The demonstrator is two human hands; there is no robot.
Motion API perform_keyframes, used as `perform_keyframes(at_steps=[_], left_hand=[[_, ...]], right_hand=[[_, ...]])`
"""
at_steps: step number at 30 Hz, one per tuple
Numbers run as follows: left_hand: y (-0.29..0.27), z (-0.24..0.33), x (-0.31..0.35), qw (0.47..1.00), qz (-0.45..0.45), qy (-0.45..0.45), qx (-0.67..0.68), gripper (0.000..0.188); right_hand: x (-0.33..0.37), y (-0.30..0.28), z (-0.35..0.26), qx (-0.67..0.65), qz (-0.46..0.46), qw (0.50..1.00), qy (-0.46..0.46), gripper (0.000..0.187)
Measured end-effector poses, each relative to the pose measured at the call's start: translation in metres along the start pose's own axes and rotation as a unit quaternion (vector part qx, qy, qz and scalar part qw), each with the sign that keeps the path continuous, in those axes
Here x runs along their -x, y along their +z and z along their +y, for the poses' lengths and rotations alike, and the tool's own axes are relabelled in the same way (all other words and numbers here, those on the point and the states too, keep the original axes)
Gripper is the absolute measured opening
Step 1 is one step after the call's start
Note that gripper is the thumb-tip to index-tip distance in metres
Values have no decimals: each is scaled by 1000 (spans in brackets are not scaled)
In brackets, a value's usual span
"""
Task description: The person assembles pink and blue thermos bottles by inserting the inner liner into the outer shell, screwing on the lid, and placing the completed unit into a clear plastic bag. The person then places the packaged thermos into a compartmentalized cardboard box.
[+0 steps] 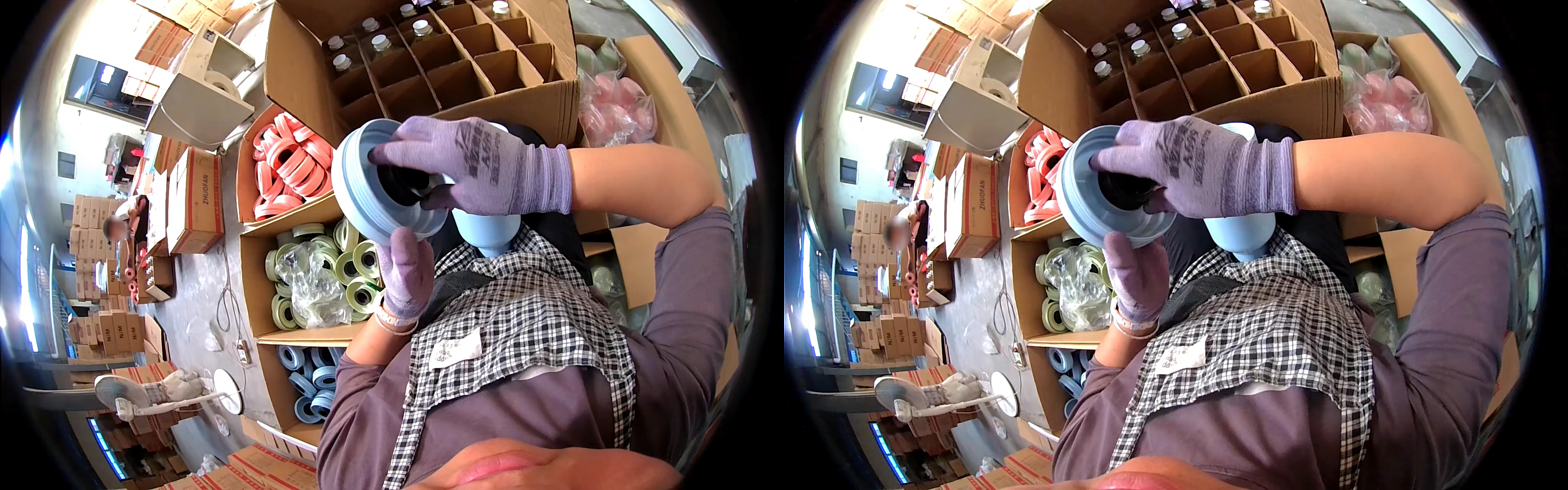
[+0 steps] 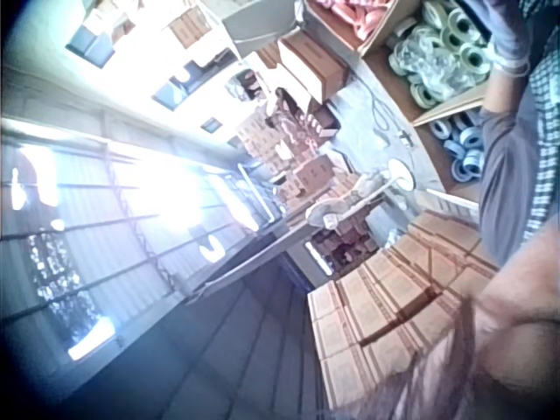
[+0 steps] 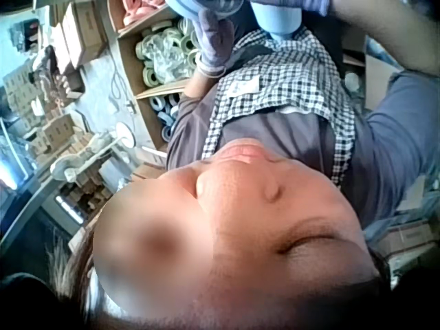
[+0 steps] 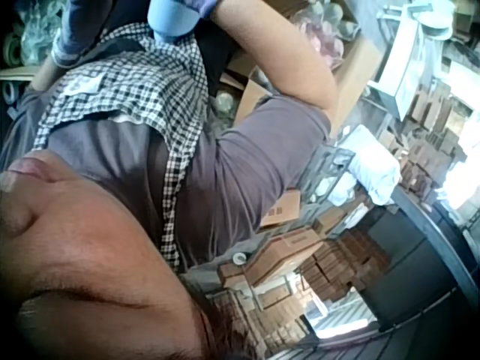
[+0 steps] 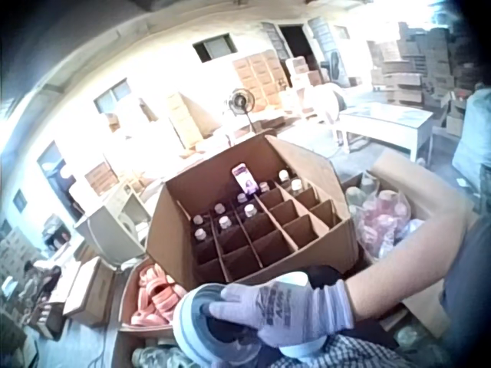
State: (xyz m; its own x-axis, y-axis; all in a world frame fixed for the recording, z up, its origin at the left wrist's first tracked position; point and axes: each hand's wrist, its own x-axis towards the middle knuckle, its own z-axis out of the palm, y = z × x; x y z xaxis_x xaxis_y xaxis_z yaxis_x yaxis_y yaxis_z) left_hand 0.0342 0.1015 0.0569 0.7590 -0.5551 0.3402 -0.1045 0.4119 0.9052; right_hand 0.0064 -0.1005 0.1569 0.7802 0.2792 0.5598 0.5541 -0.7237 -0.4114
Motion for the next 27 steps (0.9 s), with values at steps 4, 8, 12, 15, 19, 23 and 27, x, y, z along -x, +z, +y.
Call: perform_keyframes(at_steps=[4,8,12,15,19,23,27], left_hand=[[15,18,2,973,36,-79,212,57],[14,17,0,990,35,-85,103,56],[19,21,-8,975,120,-72,175,56],[3,13,-10,981,125,-64,131,58],[18,20,-17,987,104,-64,106,60],[10,19,-22,982,123,-55,129,60],[16,18,-21,983,132,-58,115,59]], right_hand=[[4,-3,9,85,-51,991,-90,69],[3,-12,7,39,-131,984,115,54],[-19,-29,1,-71,-284,898,329,57],[0,-9,7,119,71,990,-39,51],[12,14,14,-27,137,990,-19,64],[12,4,12,-90,109,984,108,55],[2,15,24,38,161,984,-61,53]])
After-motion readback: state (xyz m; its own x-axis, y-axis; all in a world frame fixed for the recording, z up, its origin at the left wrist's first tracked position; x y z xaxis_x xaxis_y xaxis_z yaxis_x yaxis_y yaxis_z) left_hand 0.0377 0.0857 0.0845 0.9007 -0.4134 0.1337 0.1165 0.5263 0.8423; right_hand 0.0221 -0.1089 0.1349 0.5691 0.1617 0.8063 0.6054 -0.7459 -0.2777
